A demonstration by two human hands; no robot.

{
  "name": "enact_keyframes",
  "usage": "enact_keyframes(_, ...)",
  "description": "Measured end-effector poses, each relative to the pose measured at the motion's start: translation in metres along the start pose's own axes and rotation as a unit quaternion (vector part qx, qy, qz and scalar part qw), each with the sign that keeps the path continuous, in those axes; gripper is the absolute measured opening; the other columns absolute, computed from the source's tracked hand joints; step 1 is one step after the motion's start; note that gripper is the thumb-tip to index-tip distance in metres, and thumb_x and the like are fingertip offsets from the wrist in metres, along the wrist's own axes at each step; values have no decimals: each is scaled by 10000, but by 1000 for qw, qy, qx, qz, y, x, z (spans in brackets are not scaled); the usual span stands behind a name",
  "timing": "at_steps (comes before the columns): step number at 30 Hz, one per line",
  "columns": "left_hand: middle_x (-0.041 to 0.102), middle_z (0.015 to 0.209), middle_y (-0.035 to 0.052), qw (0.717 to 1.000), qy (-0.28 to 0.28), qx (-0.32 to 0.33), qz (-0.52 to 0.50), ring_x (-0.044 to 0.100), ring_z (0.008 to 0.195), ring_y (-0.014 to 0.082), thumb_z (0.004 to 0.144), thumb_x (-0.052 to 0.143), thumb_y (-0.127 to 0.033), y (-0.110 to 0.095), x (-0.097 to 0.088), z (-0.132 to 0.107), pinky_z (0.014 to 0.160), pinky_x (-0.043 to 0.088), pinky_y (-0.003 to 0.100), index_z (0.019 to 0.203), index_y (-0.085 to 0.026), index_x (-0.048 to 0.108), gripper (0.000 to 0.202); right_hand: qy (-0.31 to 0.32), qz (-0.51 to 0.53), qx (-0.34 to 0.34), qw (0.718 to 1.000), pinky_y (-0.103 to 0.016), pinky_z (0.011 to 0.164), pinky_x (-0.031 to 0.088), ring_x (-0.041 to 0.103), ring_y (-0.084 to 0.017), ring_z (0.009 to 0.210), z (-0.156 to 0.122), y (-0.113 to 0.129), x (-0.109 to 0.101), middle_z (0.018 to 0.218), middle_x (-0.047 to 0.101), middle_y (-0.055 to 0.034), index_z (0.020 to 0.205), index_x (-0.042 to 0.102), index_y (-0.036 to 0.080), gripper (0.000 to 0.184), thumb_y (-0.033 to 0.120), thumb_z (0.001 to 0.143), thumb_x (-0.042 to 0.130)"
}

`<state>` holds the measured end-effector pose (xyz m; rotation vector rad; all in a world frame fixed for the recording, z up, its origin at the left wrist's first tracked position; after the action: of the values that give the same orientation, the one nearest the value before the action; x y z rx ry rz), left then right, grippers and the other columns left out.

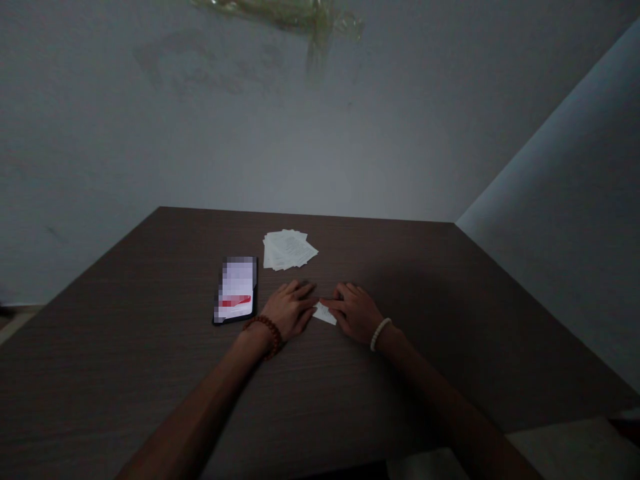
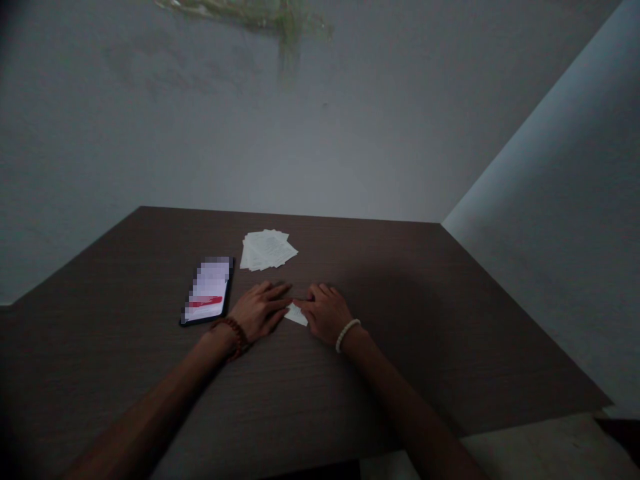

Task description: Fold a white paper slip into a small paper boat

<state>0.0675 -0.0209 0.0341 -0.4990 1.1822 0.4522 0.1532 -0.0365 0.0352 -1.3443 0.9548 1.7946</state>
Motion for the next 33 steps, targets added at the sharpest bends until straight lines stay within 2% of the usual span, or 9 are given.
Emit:
enact_keyframes(6, 547, 1281, 75, 999, 20, -28, 21, 458, 1065, 290, 901, 463, -342, 5, 0, -1, 833, 399, 446, 1141, -267, 640, 308, -5, 0, 1, 1000, -315, 736, 291, 425, -189, 875, -2, -1, 2, 942, 513, -51, 1198, 599, 300, 307, 253, 917, 484)
enact_keyframes(16, 550, 1229, 82, 999, 11, -44, 25, 452, 1050, 290, 884, 477, -364, 3, -4, 0, 821, 383, 437, 1088, -272, 670, 295, -9, 7, 26, 1000, -314, 763, 323, 447, -185, 888, -7, 3, 1, 967, 524, -58, 1189, 601, 263, 307, 212, 915, 471)
enact_keyframes(22, 547, 1222, 82, 999, 7, -48, 21, 447, 1065, 283, 892, 477, -385, 4, -3, 1, 833, 382, 428, 1072, -255, 675, 298, -8, 13, 58, 998, -320, 779, 347, 456, -192, 903, -21, -8, 2, 979, 525, -60, 1193, 599, 270, 318, 211, 899, 493)
enact_keyframes(33, 546, 1226, 92, 998, 5, -53, 15, 448, 1061, 292, 887, 479, -465, 7, -1, 0, 840, 387, 446, 1055, -243, 684, 346, -6, -11, 87, 996, -311, 765, 347, 465, -189, 879, -41, -12, -7, 952, 534, -58, 1202, 591, 274, 323, 206, 901, 494)
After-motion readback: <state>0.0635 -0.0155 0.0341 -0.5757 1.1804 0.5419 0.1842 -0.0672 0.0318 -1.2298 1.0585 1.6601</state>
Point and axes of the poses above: each hand's wrist, its own z-axis towards the middle knuckle, its own x-axis out of the palm, y = z × x, the point moved 10 cm from there along z, towards the middle knuckle
